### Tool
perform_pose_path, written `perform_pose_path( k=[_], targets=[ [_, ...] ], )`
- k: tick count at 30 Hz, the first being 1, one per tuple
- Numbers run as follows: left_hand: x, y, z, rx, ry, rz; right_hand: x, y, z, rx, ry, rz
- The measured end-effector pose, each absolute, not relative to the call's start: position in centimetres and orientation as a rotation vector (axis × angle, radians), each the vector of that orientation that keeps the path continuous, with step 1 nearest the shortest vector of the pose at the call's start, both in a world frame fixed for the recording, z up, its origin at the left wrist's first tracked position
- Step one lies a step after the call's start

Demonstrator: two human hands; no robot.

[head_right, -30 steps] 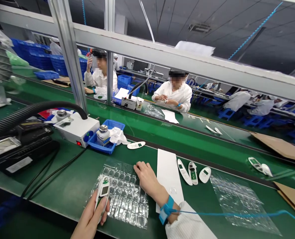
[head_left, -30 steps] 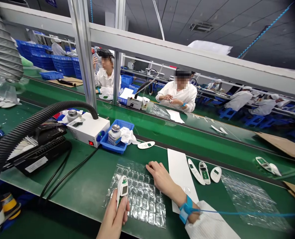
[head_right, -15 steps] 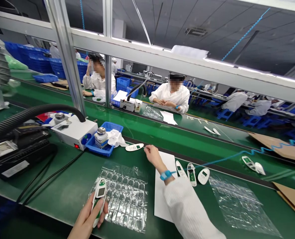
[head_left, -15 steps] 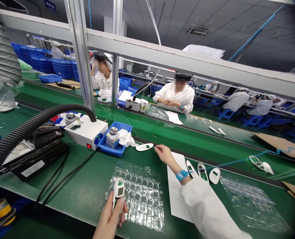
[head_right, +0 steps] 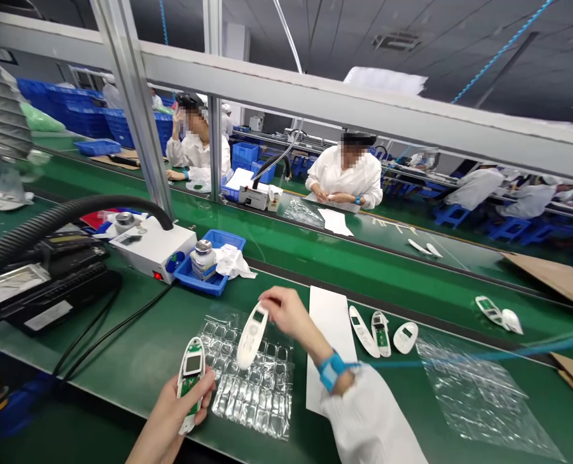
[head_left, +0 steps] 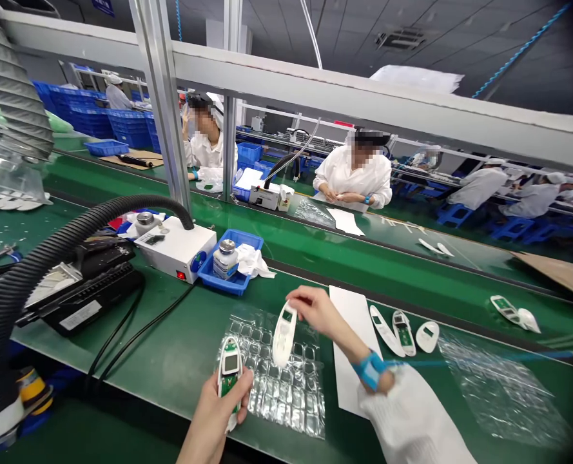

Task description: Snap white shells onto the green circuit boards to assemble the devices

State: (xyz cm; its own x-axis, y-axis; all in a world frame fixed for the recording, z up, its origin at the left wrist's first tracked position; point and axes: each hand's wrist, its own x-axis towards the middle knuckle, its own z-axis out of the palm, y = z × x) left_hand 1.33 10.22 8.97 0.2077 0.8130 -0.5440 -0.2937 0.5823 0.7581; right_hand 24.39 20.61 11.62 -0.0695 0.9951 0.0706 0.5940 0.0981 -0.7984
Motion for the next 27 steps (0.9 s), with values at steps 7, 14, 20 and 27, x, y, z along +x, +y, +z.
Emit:
perform_pose_path(
  k=[7, 14, 20, 27],
  targets=[
    [5.0, 9.0, 7.0, 0.917, 1.164, 0.741, 24.0, 12.2, 9.9, -1.492, -1.695, 0.818],
    [5.3, 8.6, 6.5, 0.978, 1.304, 0.842, 27.1, 11.7, 5.9, -1.840, -1.789, 0.358],
    [5.6, 8.5, 6.8, 0.942, 1.310, 0.876, 26.7, 10.9, 5.4, -1.833, -1.779, 0.350],
    [5.6, 8.5, 7.2, 0.954, 1.324, 0.867, 26.3, 9.1, 5.4, -1.677, -1.766, 0.245]
  ],
)
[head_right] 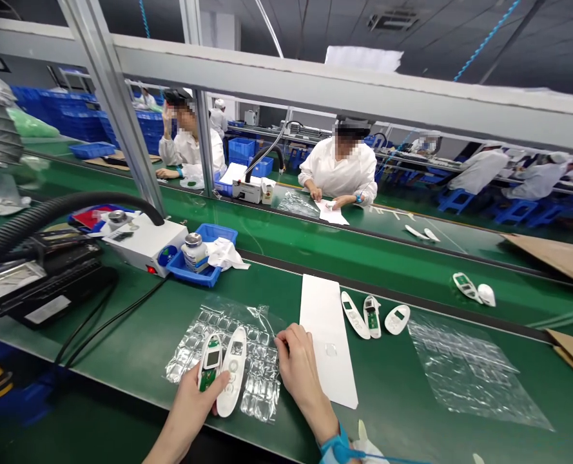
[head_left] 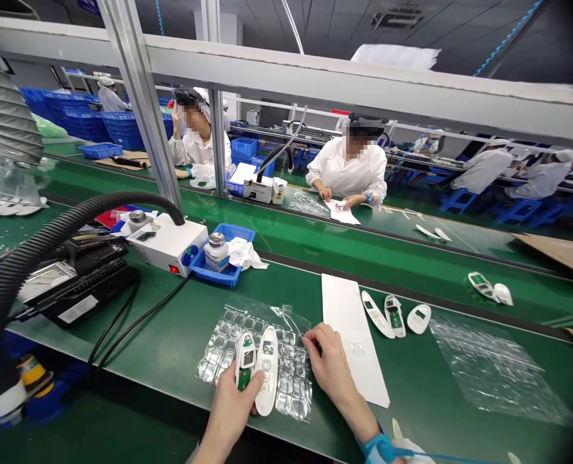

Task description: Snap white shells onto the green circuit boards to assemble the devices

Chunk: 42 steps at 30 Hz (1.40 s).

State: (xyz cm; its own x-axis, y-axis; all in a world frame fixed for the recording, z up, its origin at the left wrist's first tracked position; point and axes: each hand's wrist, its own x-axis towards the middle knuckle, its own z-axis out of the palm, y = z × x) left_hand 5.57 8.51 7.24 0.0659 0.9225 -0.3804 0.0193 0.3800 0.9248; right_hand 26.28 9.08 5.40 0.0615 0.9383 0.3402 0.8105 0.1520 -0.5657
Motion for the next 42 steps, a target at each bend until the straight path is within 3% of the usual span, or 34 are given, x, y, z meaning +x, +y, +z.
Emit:
perform_pose_path(
  k=[20, 26, 31, 42],
  targets=[
    [5.0, 9.3, 7.5, 0.898, 1.284, 0.895, 26.9, 11.1, 5.8, -1.864, -1.769, 0.384],
    [8.4, 16.4, 9.6, 0.883, 1.083, 0.882, 26.8, 11.0, 5.4, -1.862, -1.750, 0.409],
    [12.3, 22.1, 7.6, 0.885, 1.043, 0.772, 26.7, 11.0, 5.4, -1.847, -1.735, 0.399],
    [13.0, 21.6, 4.7, 1.021, 1.105, 0.878, 25.5, 8.5, 5.4, -1.725, -1.878, 0.085]
  ],
)
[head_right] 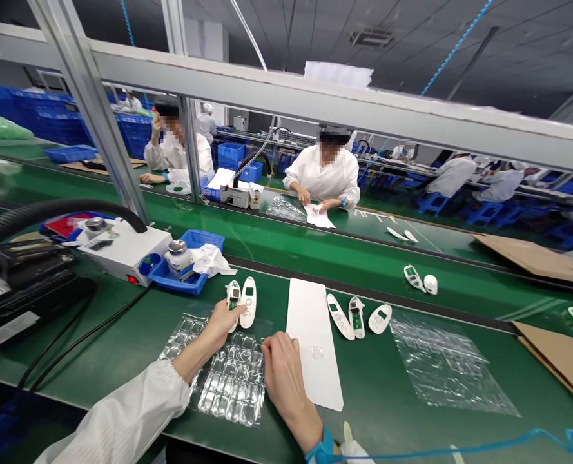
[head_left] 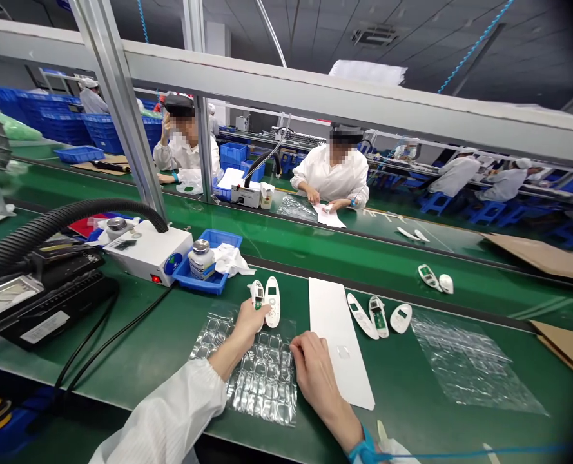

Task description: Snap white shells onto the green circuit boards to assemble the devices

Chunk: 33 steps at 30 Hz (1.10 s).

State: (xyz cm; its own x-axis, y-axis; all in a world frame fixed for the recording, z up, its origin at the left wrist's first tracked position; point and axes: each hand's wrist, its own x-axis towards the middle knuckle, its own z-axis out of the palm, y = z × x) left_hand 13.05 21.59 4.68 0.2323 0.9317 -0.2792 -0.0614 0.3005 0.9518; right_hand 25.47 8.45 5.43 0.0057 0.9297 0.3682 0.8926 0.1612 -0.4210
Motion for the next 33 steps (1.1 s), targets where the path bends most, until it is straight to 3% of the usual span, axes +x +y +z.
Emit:
perform_pose_path(
  k=[5, 17, 33],
  targets=[
    [13.3, 21.6, 4.3, 1.055, 1.137, 0.924, 25.5, 8.0, 5.9, -1.649, -1.852, -0.008],
    [8.2, 16.2, 10.3, 1.180, 1.141, 0.971, 24.6, 9.4, 13.4, -1.535, -1.458, 0.419],
    [4.3, 10.1, 7.9, 1.036, 1.268, 0.898, 19.5, 9.8, 10.6, -1.646, -1.755, 0.469]
  ],
)
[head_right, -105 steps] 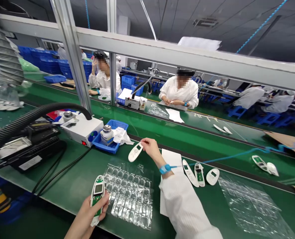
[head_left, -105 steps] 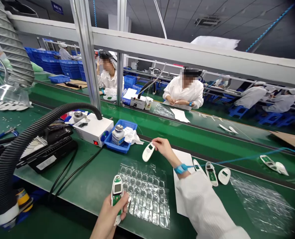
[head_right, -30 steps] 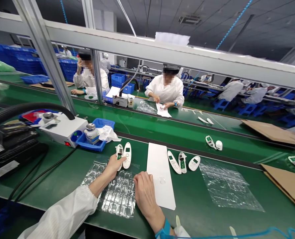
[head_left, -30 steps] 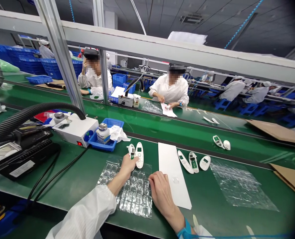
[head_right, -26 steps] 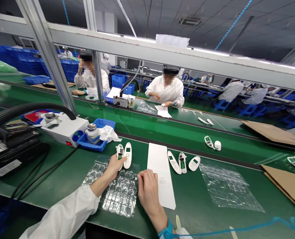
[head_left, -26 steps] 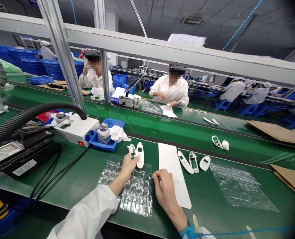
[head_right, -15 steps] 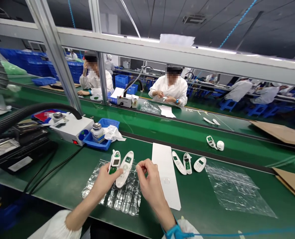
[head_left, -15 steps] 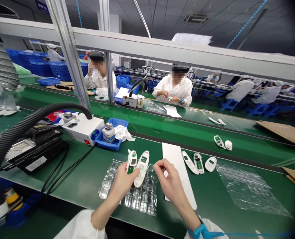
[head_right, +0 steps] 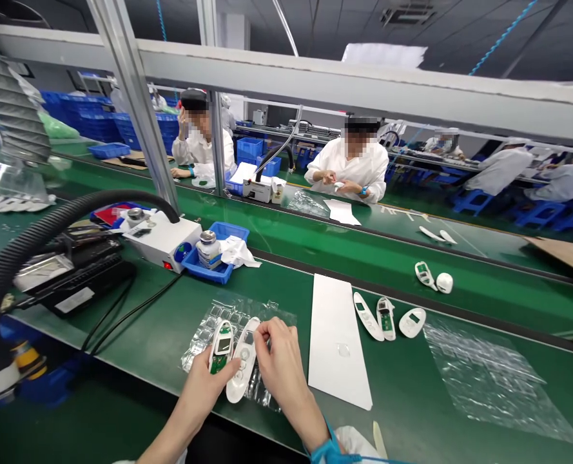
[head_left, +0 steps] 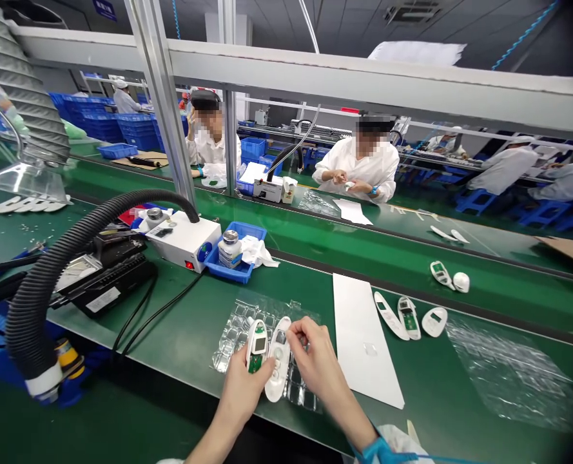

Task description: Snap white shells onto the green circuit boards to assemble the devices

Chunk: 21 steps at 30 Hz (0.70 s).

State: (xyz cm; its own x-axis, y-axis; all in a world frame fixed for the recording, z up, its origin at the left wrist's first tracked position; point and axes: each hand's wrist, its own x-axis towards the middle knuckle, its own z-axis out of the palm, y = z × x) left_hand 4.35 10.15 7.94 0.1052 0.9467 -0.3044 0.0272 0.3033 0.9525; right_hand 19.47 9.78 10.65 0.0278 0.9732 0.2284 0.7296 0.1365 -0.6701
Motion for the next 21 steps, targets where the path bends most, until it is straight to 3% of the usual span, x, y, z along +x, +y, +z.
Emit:
perform_pose_path(
  k=[21],
  targets=[
    [2.6, 8.2, 8.3, 1.065, 1.275, 0.943, 16.5, 8.3, 9.6, -1.465, -1.243, 0.918]
  ],
)
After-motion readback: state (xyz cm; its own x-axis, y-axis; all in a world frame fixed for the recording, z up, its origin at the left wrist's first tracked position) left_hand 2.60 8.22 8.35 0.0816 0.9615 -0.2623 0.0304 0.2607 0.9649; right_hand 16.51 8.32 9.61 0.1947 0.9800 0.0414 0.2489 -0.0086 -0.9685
